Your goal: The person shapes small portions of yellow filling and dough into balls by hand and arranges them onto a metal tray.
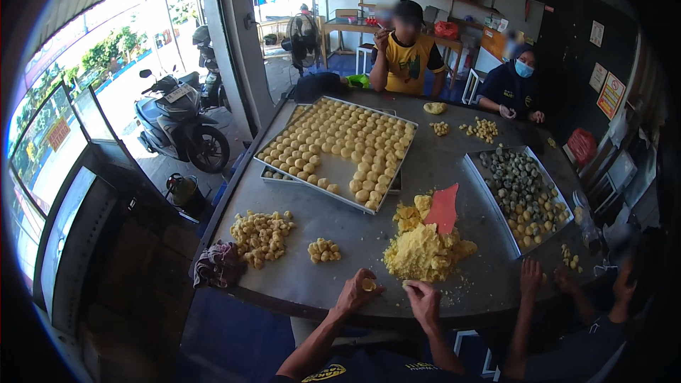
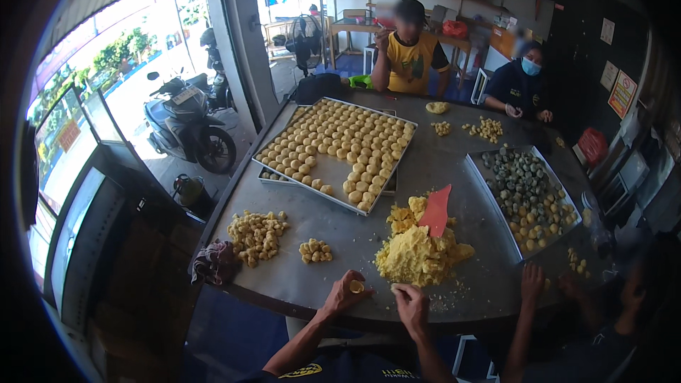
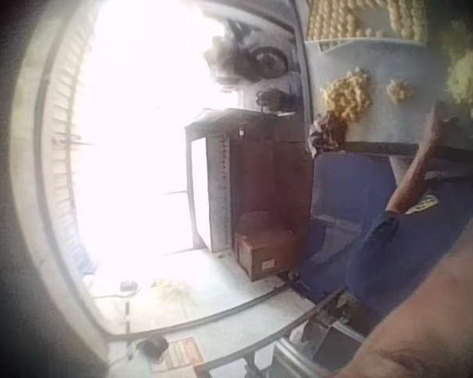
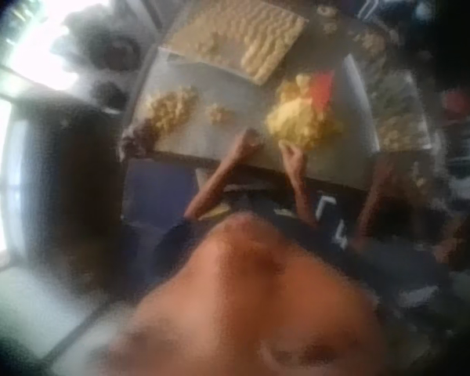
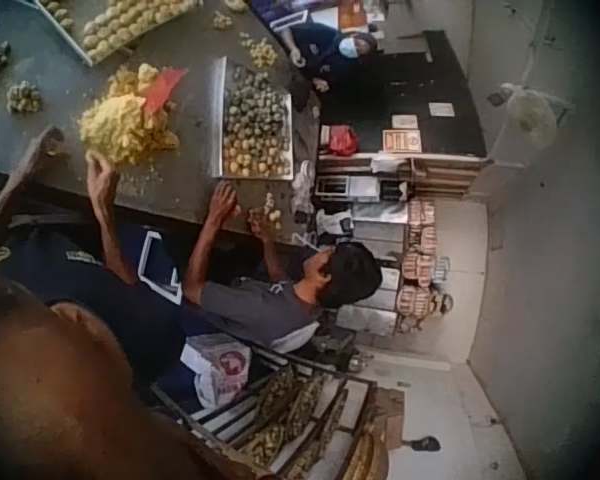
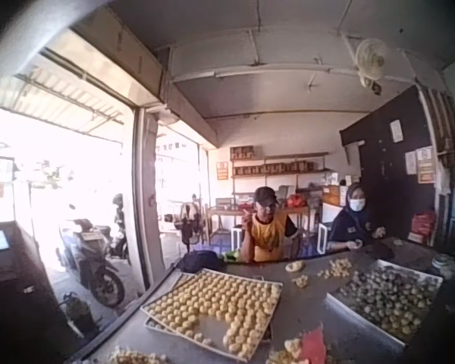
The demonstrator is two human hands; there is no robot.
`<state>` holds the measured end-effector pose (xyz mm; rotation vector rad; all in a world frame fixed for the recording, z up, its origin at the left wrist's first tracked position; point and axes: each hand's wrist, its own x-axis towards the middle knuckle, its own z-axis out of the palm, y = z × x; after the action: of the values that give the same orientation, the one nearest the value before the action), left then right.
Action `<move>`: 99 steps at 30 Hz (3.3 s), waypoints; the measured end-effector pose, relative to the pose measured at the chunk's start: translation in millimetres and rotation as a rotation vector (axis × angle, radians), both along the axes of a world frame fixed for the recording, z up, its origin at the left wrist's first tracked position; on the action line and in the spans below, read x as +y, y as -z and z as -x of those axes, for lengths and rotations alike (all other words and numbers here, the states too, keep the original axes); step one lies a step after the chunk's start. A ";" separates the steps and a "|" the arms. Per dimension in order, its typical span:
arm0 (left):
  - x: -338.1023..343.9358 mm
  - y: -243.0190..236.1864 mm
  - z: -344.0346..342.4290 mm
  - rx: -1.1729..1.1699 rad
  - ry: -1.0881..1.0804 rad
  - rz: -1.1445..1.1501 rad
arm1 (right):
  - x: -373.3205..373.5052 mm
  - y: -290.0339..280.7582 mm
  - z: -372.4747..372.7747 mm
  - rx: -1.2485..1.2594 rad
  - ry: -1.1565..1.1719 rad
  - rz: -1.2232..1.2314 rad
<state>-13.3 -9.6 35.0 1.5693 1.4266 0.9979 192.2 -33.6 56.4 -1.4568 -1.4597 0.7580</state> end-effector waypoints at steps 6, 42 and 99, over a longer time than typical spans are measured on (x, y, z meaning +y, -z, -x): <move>5.3 29.5 14.8 0.070 0.154 -0.032 | 17.8 8.9 68.1 -0.125 -0.329 -0.132; 8.5 33.0 45.1 0.436 0.126 -0.459 | 31.1 23.1 -69.7 -0.456 0.016 -0.095; 41.7 0.1 128.8 0.184 -0.332 -0.141 | 21.5 28.5 -71.6 -0.557 0.220 0.038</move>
<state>-142.1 32.2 34.9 1.5886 1.8218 1.1919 263.8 -12.1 28.0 -1.9188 -1.6513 0.2485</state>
